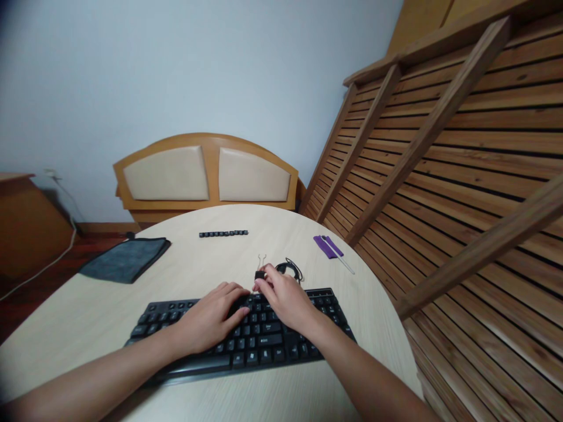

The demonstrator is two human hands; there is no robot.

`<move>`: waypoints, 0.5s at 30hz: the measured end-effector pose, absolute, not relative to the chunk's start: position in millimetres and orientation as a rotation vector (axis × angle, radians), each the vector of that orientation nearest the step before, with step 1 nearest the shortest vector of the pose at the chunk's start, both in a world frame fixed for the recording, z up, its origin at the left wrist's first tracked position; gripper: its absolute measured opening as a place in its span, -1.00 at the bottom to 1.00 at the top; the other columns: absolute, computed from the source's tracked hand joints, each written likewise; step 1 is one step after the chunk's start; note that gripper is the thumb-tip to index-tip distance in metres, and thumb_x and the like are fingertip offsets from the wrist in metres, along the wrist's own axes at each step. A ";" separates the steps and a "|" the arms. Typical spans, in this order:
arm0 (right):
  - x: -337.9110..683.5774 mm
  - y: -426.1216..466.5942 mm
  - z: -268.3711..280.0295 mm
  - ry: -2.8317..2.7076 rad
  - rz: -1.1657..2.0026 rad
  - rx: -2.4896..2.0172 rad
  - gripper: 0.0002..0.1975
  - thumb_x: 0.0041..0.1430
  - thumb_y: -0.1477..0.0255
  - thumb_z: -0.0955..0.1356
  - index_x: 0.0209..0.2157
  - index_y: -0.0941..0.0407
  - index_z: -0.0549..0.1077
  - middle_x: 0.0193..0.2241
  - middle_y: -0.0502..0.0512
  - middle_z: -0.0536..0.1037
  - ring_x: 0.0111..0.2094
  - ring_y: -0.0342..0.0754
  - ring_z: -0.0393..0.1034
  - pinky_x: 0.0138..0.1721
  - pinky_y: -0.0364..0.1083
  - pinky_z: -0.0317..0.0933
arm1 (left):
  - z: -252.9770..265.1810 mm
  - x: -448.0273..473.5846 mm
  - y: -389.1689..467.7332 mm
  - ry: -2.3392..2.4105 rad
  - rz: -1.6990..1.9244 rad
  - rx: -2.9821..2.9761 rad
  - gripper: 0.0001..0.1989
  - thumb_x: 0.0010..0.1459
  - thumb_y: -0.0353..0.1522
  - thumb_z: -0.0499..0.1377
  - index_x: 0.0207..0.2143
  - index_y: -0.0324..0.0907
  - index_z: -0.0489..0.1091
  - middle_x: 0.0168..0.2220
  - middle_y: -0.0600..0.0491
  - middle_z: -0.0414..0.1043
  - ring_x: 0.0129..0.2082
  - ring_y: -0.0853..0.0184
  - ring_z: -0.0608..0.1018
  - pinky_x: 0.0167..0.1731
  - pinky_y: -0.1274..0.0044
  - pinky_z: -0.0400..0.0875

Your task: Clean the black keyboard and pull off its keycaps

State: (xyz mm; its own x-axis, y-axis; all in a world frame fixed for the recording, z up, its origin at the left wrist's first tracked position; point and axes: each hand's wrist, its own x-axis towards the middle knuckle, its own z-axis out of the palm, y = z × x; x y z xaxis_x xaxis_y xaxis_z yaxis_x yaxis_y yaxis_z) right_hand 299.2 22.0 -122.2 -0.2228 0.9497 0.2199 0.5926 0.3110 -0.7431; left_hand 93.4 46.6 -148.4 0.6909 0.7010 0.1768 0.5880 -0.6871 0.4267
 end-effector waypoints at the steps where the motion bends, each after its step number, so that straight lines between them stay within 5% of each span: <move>1: 299.6 21.0 -121.9 -1.916 0.689 -1.367 -0.85 0.38 0.30 0.21 -0.22 0.05 0.33 -0.31 0.06 0.62 -0.24 0.00 0.52 -0.22 -0.08 0.26 | -148.4 93.4 46.4 1.015 0.470 2.565 -0.69 0.32 -0.21 0.04 0.01 -0.13 0.38 -0.08 -0.05 0.45 -0.05 0.12 0.45 0.02 0.25 0.37; 15: 302.3 22.1 -126.7 -1.915 0.726 -1.369 -0.84 0.39 0.32 0.21 -0.23 0.06 0.34 -0.31 0.04 0.61 -0.24 -0.02 0.51 -0.19 -0.09 0.25 | -149.1 93.9 45.3 1.017 0.488 2.574 -0.68 0.32 -0.21 0.04 0.03 -0.14 0.39 -0.10 -0.05 0.45 -0.06 0.13 0.45 0.00 0.26 0.37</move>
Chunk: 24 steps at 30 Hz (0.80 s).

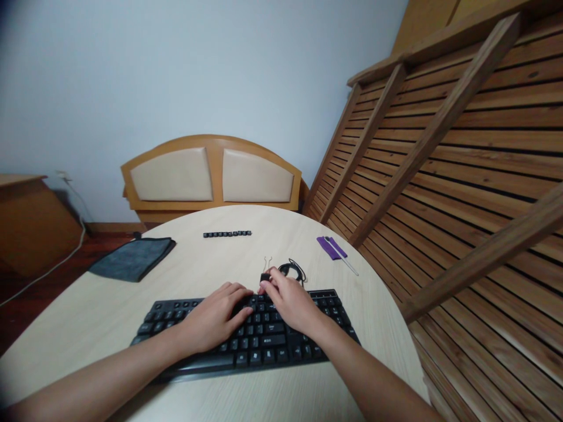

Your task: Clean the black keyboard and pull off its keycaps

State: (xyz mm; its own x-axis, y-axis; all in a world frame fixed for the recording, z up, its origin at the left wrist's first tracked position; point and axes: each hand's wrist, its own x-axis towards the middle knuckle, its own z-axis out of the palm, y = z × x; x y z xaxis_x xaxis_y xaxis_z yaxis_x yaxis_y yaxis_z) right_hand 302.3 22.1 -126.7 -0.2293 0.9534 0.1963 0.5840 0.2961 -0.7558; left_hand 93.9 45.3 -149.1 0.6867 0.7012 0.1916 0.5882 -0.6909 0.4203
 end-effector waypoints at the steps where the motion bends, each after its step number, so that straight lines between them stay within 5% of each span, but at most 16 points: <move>1: 301.9 21.2 -126.2 -1.947 0.697 -1.387 -0.85 0.39 0.33 0.21 -0.23 0.06 0.35 -0.31 0.03 0.61 -0.23 -0.02 0.51 -0.20 -0.09 0.24 | -148.9 93.8 45.2 1.017 0.491 2.575 -0.67 0.32 -0.21 0.04 0.03 -0.14 0.39 -0.10 -0.05 0.45 -0.05 0.13 0.45 0.01 0.26 0.37; 9: 297.8 16.0 -124.5 -2.079 0.426 -1.568 -0.85 0.38 0.31 0.20 -0.20 0.05 0.33 -0.34 0.07 0.62 -0.24 0.07 0.55 -0.30 -0.09 0.21 | -148.1 93.4 44.1 1.015 0.497 2.576 -0.67 0.33 -0.22 0.04 0.02 -0.18 0.40 -0.11 -0.07 0.45 -0.06 0.12 0.45 0.00 0.26 0.37; 24: 303.1 34.5 -149.5 -1.567 0.890 -1.346 -0.76 0.35 0.18 0.22 -0.33 0.02 0.16 -0.34 0.12 0.63 -0.30 0.00 0.58 -0.24 -0.01 0.43 | -148.9 94.4 45.5 1.052 0.673 2.380 -0.72 0.26 -0.24 0.14 -0.04 -0.17 0.39 -0.11 -0.07 0.50 -0.08 0.11 0.52 -0.06 0.27 0.41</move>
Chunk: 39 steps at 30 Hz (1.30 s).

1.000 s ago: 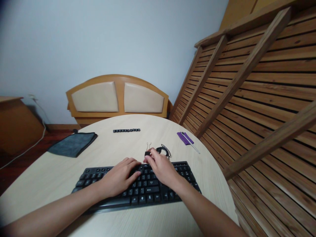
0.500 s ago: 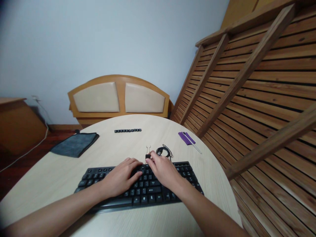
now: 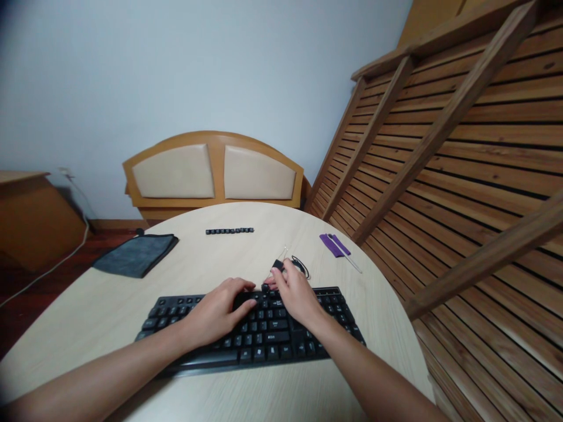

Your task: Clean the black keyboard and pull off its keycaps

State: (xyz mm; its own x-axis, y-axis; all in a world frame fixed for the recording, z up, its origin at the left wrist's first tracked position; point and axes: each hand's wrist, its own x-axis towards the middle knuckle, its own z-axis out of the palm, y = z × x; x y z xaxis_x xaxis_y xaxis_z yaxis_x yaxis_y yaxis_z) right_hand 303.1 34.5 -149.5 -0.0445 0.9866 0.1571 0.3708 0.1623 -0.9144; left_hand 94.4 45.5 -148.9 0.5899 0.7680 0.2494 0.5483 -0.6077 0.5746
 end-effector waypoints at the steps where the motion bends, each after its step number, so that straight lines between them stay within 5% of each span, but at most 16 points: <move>1: 301.1 31.9 -148.1 -1.586 0.872 -1.338 -0.75 0.34 0.17 0.23 -0.34 0.03 0.17 -0.33 0.13 0.63 -0.27 0.01 0.58 -0.20 -0.01 0.43 | -148.2 94.5 46.2 1.056 0.698 2.338 -0.73 0.24 -0.24 0.16 -0.05 -0.16 0.39 -0.12 -0.05 0.51 -0.09 0.13 0.52 -0.07 0.28 0.41; 10: 281.6 16.6 -134.9 -1.489 0.926 -1.141 -0.76 0.29 0.19 0.31 -0.31 0.08 0.33 -0.26 0.15 0.63 -0.18 0.02 0.56 -0.12 -0.02 0.43 | -139.9 94.9 50.4 0.942 0.843 2.102 -0.89 0.16 -0.36 0.24 -0.23 -0.14 0.42 -0.26 0.09 0.54 -0.23 0.28 0.56 -0.16 0.43 0.42; 24: 286.4 19.9 -134.6 -1.298 1.232 -1.281 -0.51 0.15 -0.05 0.33 -0.24 0.13 0.41 -0.35 0.13 0.61 -0.35 -0.06 0.57 -0.26 -0.05 0.48 | -142.3 94.6 51.0 0.992 0.863 2.135 -0.88 0.20 -0.33 0.18 -0.22 -0.15 0.44 -0.26 0.04 0.55 -0.26 0.26 0.56 -0.24 0.43 0.45; 39: 286.8 22.6 -133.5 -1.240 1.220 -1.262 -0.52 0.07 0.00 0.41 -0.29 0.17 0.51 -0.37 0.15 0.63 -0.34 -0.07 0.57 -0.21 -0.07 0.48 | -140.5 93.0 48.4 0.917 0.892 2.256 -0.89 0.26 -0.36 0.15 -0.16 -0.14 0.40 -0.21 0.04 0.52 -0.22 0.28 0.55 -0.18 0.41 0.45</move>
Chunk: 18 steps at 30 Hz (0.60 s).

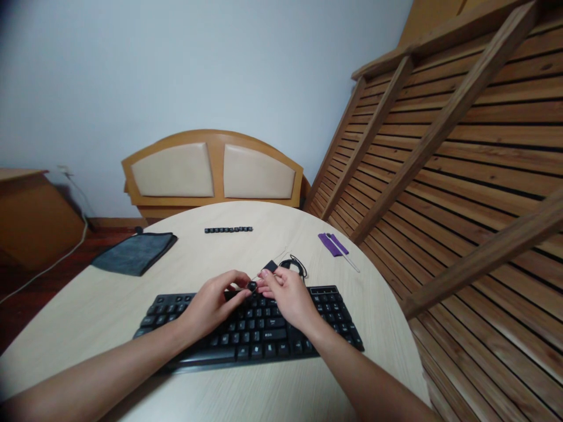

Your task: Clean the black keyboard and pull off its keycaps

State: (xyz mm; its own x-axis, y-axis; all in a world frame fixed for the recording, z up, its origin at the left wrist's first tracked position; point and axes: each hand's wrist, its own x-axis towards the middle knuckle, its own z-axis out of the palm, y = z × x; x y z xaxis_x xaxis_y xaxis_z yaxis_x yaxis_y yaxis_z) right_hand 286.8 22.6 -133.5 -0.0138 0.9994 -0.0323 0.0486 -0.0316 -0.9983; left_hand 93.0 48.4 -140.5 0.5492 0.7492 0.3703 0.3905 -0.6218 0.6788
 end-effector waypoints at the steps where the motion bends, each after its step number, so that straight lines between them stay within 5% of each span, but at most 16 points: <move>1: 286.6 22.3 -132.9 -1.241 1.216 -1.268 -0.52 0.06 0.00 0.41 -0.29 0.18 0.52 -0.37 0.15 0.63 -0.33 -0.06 0.57 -0.21 -0.07 0.48 | -141.3 93.1 48.9 0.915 0.889 2.242 -0.88 0.25 -0.36 0.15 -0.16 -0.13 0.40 -0.21 0.05 0.52 -0.22 0.28 0.55 -0.19 0.42 0.46; 18: 285.5 21.7 -137.5 -1.224 1.288 -1.286 -0.58 0.16 0.08 0.39 -0.20 0.18 0.53 -0.23 0.21 0.62 -0.29 -0.05 0.58 -0.21 -0.08 0.48 | -145.5 94.5 49.7 0.923 0.889 2.156 -0.90 0.24 -0.35 0.15 -0.19 -0.15 0.38 -0.26 0.05 0.50 -0.27 0.30 0.55 -0.35 0.50 0.49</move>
State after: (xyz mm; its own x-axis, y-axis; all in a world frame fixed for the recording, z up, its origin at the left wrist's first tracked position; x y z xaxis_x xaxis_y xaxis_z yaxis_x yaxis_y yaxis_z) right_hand 285.5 21.7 -137.5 -0.0389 0.9950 -0.0917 0.0410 -0.0901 -0.9951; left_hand 94.5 49.7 -145.5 0.5287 0.7811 0.3323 0.3615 -0.5614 0.7444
